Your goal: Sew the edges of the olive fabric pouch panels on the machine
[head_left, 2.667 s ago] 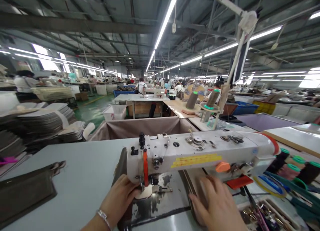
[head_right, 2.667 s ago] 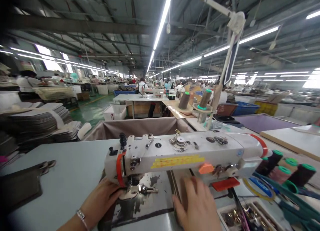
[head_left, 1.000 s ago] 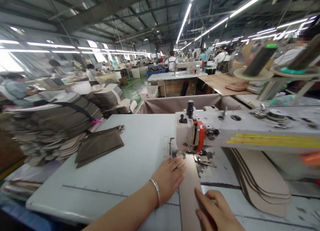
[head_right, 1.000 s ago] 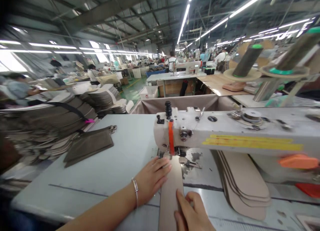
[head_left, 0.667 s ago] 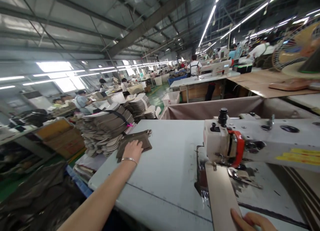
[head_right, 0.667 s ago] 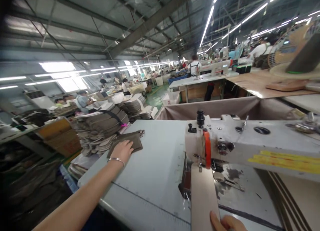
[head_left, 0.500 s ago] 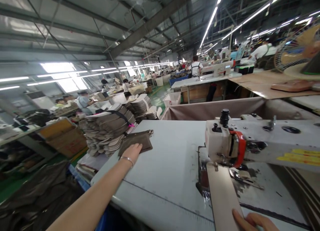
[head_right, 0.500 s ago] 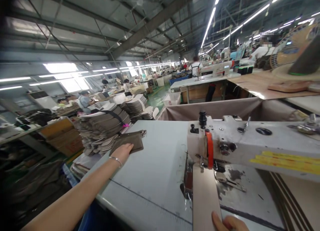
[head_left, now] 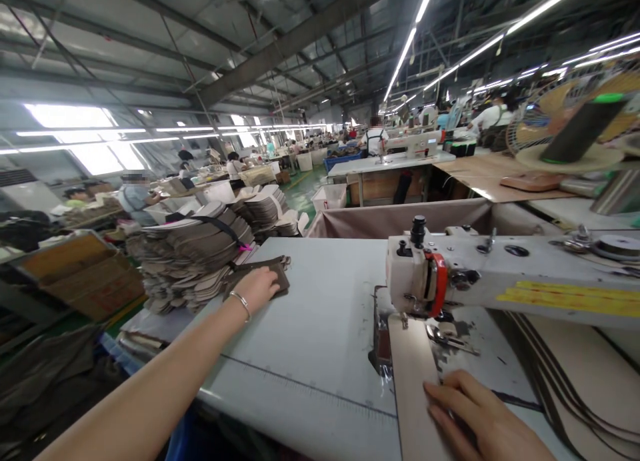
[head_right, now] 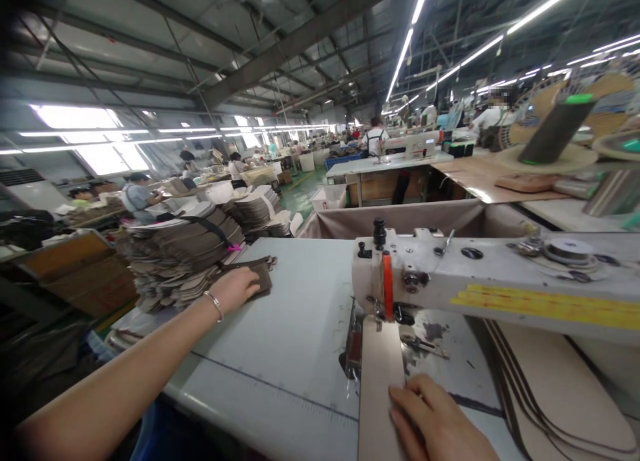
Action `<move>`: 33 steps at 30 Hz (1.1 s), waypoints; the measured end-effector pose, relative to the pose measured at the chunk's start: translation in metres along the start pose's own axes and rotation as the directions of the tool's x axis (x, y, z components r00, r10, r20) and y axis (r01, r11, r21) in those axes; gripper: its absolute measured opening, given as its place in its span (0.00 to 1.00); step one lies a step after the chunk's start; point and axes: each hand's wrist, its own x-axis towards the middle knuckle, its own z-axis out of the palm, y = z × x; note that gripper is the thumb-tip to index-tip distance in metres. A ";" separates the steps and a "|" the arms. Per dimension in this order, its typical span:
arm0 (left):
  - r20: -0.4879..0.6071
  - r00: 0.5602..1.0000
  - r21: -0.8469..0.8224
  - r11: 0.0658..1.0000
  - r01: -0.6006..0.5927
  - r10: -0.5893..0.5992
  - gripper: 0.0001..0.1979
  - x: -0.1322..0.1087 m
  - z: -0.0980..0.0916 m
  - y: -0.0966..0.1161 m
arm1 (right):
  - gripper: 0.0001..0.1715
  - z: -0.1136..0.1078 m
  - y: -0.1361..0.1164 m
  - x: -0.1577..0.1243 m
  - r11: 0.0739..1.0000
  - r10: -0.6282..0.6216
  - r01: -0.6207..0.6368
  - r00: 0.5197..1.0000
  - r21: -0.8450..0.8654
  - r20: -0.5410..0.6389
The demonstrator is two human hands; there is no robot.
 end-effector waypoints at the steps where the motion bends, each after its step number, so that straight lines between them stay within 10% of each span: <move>1: 0.029 1.000 -0.003 1.000 -0.004 0.004 0.09 -0.002 0.010 0.000 | 0.14 0.001 0.002 0.001 1.000 0.005 -0.005 1.000 0.005 0.015; 6: 0.057 0.998 -0.024 0.999 -0.021 0.023 0.11 -0.012 0.040 -0.014 | 0.14 0.011 0.005 -0.006 1.000 0.014 -0.014 0.999 -0.005 -0.030; 12: 0.019 0.998 -0.034 0.998 -0.056 0.057 0.30 -0.018 0.040 -0.025 | 0.14 0.009 0.001 -0.006 1.000 0.013 -0.013 0.999 0.010 -0.052; 18: 0.002 0.999 -0.002 0.999 -0.043 0.043 0.26 -0.028 0.043 -0.033 | 0.14 0.010 0.002 -0.005 1.000 0.013 -0.012 0.999 0.024 -0.052; 25: -0.074 0.997 0.032 0.999 0.041 -0.038 0.20 -0.023 0.002 -0.034 | 0.14 0.011 0.001 -0.007 0.998 0.034 -0.033 0.999 0.056 -0.023; 30: -0.145 0.989 -0.073 0.997 0.022 -0.032 0.29 -0.025 -0.039 0.029 | 0.12 -0.001 -0.002 0.013 0.998 0.057 -0.058 0.996 0.019 0.074; 33: 0.132 0.978 -0.373 0.922 -0.103 0.163 0.29 -0.038 -0.032 0.094 | 0.16 0.002 0.004 0.034 0.996 -0.002 0.007 0.998 -0.087 0.058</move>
